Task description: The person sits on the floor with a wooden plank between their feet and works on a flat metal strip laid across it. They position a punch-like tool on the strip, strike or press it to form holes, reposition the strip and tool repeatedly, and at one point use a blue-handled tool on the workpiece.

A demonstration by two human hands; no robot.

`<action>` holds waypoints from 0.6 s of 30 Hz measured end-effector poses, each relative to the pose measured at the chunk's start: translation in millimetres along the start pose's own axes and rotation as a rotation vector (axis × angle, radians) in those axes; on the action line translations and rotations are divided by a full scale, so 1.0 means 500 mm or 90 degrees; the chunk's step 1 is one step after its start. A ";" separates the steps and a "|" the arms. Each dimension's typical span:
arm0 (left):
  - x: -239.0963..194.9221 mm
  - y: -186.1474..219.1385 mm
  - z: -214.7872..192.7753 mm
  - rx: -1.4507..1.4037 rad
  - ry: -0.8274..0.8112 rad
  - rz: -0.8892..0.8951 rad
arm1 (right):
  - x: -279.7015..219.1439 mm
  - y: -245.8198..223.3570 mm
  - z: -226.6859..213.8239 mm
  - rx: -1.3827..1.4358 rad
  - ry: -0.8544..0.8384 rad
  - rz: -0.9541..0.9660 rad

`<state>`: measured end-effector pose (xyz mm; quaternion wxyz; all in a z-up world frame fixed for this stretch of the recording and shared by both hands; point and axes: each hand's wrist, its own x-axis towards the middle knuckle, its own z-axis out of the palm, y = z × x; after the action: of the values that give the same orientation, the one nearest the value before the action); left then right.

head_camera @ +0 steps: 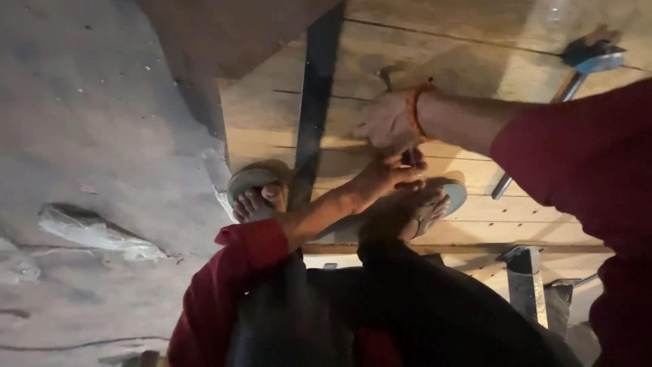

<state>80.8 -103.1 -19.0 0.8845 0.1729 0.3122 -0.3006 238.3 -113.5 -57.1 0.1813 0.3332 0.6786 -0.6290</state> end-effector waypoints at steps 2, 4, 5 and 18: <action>-0.005 0.020 0.005 -0.017 -0.003 -0.028 | 0.031 0.018 0.015 0.221 -0.073 -0.023; 0.003 0.006 -0.004 -0.005 -0.008 -0.011 | 0.063 0.039 0.038 0.442 -0.149 -0.046; 0.006 -0.001 -0.008 0.013 -0.019 0.012 | 0.078 0.047 0.050 0.554 -0.188 -0.057; -0.039 -0.022 -0.086 0.271 -0.003 -0.054 | 0.067 0.053 0.026 2.494 -0.856 0.657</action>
<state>42.2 -81.9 -39.7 0.8154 0.3417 0.2467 -0.3968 230.2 -119.2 -100.4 0.0463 0.0661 0.9668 0.2423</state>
